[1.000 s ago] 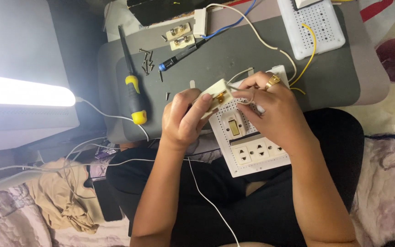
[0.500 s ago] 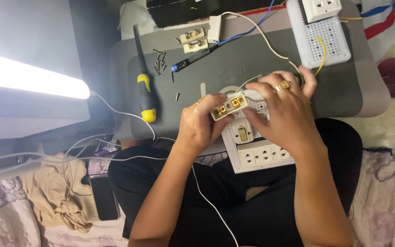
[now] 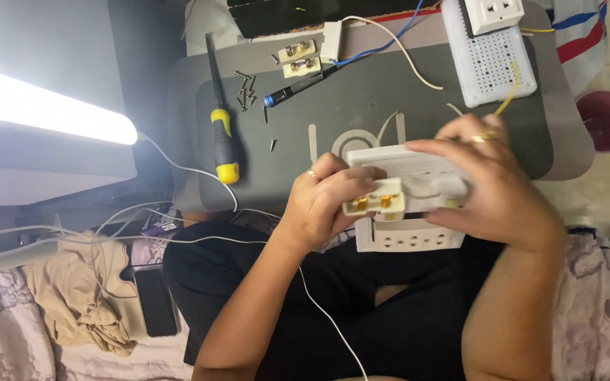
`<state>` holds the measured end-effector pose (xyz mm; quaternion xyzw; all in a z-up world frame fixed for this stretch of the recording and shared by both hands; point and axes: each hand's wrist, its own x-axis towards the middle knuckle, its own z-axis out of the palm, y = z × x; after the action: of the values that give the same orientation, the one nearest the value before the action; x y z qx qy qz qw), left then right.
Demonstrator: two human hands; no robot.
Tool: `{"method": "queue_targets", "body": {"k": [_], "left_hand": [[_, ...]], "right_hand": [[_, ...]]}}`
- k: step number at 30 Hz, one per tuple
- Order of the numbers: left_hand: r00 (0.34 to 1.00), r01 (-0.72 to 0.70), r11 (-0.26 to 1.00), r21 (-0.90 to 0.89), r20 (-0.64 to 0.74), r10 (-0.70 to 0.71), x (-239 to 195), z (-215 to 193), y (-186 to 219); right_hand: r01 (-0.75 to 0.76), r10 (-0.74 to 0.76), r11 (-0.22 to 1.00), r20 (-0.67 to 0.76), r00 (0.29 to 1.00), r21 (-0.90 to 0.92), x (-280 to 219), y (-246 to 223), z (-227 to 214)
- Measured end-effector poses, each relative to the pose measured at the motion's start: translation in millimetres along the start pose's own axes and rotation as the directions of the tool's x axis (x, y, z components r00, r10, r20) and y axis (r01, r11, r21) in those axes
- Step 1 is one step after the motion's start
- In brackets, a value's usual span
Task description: The person assembles a white electrical panel by inserting a switch module and securing it with screws. They use a screwdriver to tighten the screws and manipulate the internal wiring and components of the panel.
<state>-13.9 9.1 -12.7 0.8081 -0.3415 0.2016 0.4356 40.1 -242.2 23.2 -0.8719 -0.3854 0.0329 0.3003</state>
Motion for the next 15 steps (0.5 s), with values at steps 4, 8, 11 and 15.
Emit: {"method": "queue_targets", "body": {"k": [4,8,11,15], "left_hand": [[0.996,0.011,0.992,0.124,-0.084,-0.001,8.9,2.0,16.7],[0.887,-0.396,0.838,0.375,-0.079,0.455,36.3,5.7,29.1],[0.898,-0.405,0.826,0.391,-0.001,0.441,36.3,7.7,23.0],[0.989,-0.134,0.988,0.070,0.075,0.129,18.1,13.6,18.2]], "right_hand": [[-0.088,0.090,0.987,-0.014,0.996,0.135,-18.1,4.1,-10.6],[-0.024,0.022,0.987,0.014,1.000,0.158,-14.4,-1.8,-10.1],[0.019,-0.022,0.980,0.014,1.000,0.196,-15.7,-2.8,-8.0],[-0.021,0.016,0.968,0.020,1.000,0.249,-14.3,-3.2,-9.0]]}}
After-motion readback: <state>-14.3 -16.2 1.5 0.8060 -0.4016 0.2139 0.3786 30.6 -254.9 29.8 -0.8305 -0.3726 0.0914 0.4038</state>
